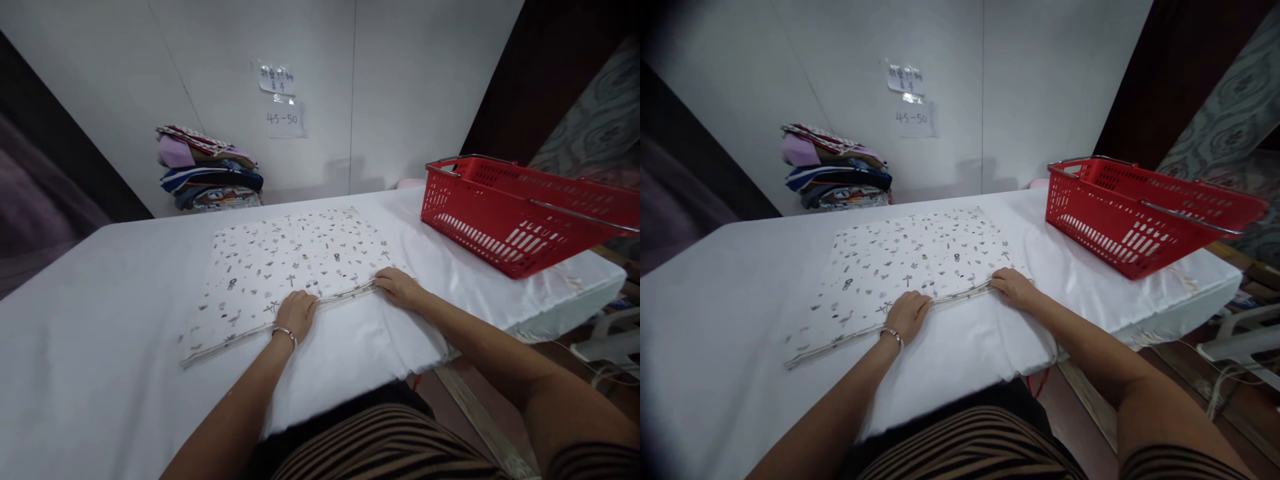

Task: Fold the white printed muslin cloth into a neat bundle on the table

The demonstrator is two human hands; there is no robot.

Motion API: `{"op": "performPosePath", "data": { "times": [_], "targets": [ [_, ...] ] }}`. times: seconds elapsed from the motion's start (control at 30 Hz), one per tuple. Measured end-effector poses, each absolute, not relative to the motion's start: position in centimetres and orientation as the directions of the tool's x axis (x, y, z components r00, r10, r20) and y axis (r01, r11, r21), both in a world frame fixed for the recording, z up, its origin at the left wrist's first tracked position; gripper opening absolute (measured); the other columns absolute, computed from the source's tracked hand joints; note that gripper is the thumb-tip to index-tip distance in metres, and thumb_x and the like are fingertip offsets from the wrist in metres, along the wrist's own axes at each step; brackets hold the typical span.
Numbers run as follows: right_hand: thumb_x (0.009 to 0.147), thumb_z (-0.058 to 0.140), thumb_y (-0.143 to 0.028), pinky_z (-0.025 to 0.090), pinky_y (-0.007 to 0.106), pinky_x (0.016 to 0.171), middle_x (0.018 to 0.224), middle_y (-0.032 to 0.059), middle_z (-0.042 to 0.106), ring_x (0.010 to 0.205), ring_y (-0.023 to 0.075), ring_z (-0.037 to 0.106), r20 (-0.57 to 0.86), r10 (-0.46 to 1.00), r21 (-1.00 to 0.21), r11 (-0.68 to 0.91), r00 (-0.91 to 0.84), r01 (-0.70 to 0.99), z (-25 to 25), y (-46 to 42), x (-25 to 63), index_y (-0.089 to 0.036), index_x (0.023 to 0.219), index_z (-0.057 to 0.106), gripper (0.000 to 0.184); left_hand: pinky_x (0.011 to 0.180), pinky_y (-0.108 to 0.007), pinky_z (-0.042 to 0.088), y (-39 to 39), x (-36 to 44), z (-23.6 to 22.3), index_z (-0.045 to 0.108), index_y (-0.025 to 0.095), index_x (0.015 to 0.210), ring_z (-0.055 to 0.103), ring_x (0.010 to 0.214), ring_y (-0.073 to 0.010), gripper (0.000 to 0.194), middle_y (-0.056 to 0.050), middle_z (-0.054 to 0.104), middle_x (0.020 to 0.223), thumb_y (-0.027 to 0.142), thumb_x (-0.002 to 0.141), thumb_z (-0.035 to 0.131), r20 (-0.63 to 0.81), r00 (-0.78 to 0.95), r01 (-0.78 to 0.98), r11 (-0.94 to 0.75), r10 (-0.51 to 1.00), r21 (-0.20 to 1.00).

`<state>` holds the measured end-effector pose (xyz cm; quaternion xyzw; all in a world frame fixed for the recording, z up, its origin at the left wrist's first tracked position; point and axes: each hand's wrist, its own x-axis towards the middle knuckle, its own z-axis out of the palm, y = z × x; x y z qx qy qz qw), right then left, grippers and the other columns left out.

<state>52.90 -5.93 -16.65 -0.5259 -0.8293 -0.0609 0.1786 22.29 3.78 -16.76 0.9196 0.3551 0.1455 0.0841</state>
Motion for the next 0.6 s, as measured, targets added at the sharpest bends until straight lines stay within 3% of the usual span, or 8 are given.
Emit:
{"op": "performPosePath", "data": {
  "times": [0.13,0.33,0.6],
  "targets": [
    [0.09,0.043,-0.02,0.04,0.034,0.078,0.098,0.0107,0.062,0.091,0.0207,0.053,0.319,0.878,-0.091,0.404,-0.357,0.91,-15.7,-6.1,52.3,-0.018,0.091,0.064,0.021,0.075,-0.032,0.038,3.7,22.3,-16.7,0.064,0.019,0.092,0.049,0.083,-0.0188,0.029,-0.005,0.058,0.086,0.03,0.093,0.038,0.207,0.702,0.634,-0.731,0.681,0.253],
    [0.091,0.042,-0.02,0.038,0.032,0.075,0.094,0.009,0.063,0.088,0.02,0.052,0.256,0.912,-0.033,0.34,-0.321,0.94,-15.6,-5.5,51.9,-0.019,0.085,0.066,0.025,0.075,-0.032,0.038,3.7,22.3,-16.6,0.064,0.02,0.091,0.049,0.083,-0.0187,0.029,-0.004,0.058,0.085,0.03,0.093,0.037,0.207,0.701,0.632,-0.729,0.682,0.262],
    [0.092,0.038,-0.021,0.04,0.039,0.09,0.12,0.0102,0.055,0.108,0.022,0.048,0.299,0.903,-0.111,0.355,-0.31,0.928,-15.9,-6.3,53.0,-0.018,0.104,0.061,0.027,0.076,-0.033,0.039,3.6,22.2,-16.8,0.064,0.019,0.093,0.05,0.083,-0.0186,0.028,-0.005,0.058,0.085,0.028,0.093,0.038,0.232,0.72,0.61,-0.756,0.654,0.237]
  ]
}}
